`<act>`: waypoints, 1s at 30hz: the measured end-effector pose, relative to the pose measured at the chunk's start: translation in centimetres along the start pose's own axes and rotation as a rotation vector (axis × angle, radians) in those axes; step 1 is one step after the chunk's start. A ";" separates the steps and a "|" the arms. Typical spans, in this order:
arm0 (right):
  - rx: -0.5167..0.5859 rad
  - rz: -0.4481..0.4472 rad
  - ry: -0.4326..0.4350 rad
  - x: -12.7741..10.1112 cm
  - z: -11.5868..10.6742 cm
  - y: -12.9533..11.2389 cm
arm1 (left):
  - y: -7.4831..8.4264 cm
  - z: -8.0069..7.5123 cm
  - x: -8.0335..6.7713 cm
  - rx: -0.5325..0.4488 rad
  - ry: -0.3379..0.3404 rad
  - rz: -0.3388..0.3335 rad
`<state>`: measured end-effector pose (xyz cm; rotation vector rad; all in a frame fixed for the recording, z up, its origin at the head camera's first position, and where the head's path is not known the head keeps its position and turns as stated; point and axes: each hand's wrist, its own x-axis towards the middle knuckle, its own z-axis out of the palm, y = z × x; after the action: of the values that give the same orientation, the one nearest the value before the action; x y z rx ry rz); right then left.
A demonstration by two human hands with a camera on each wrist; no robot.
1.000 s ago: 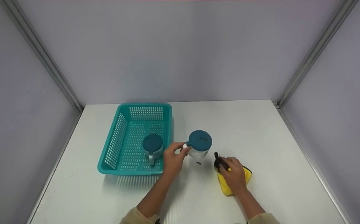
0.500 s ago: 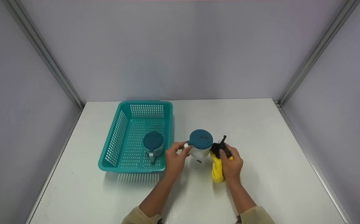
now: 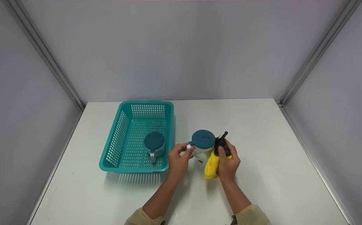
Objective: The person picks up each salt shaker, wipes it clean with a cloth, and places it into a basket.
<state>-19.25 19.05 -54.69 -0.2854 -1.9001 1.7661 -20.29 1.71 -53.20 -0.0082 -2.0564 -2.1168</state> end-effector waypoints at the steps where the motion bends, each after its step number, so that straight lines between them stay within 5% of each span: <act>1: -0.002 -0.014 0.002 -0.1 0.1 0.0 | 0.0 0.1 0.0 0.001 0.000 0.003; 16: -0.073 -0.214 0.001 -1.4 1.3 0.7 | -0.4 1.1 -0.4 0.006 0.040 0.052; 30: -0.129 -0.506 0.035 -2.2 2.3 1.3 | -0.5 1.3 -0.2 -0.015 0.063 0.067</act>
<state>-18.88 16.13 -56.51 0.1144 -1.8577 1.2984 -20.34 3.00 -53.65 -0.0127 -1.9762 -2.0661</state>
